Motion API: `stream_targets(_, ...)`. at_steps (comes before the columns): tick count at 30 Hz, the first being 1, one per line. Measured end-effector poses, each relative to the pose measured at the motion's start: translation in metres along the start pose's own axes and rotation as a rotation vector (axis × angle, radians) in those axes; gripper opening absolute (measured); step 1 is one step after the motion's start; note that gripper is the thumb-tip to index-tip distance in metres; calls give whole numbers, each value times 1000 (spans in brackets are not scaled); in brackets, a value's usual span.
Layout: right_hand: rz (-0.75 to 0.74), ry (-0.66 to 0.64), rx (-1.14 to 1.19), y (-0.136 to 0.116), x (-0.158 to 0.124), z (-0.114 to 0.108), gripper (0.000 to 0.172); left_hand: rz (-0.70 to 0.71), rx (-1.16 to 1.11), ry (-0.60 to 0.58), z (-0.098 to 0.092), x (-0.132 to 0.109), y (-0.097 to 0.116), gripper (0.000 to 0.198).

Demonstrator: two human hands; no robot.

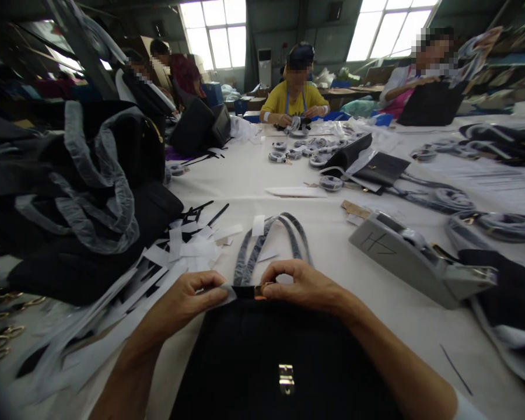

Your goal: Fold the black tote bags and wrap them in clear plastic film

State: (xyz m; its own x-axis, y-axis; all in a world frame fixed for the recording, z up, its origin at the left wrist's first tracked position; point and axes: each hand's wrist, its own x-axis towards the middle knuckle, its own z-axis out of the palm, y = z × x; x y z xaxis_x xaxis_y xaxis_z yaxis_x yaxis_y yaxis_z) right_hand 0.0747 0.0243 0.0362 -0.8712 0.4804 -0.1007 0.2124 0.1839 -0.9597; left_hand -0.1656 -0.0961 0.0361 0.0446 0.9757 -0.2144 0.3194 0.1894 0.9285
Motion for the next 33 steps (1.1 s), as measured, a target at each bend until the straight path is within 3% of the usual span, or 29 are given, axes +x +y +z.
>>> stream_targets(7, 24, 19, 34, -1, 8, 15, 20, 2, 178, -59, 0, -5, 10, 26)
stream_targets(11, -18, 16, -41, -3, 14, 25, 18, 18, 291, -13, 7, -5, 16, 27)
stream_targets(15, -36, 65, -98, -1, 18, 34, 15, 11, 241, 16, 15, -3, 16, 28)
stream_targets(18, -36, 103, -54, 2, 17, 35, 15, 10, 219, 87, 15, -3, 11, 24)
stream_targets(21, -31, 127, 22, 3, 16, 32, 14, -4, 343, 145, 13, -6, 6, 21)
stream_targets(26, -47, 126, 37, 3, 17, 36, 11, 0, 487, 113, 12, -8, 6, 30)
stream_targets(31, -86, 166, -54, 4, 20, 42, 9, 11, 432, 58, 17, -1, 11, 26)
stream_targets(33, -67, 123, -14, 4, 20, 37, 10, -23, 337, 40, 18, 2, 10, 24)
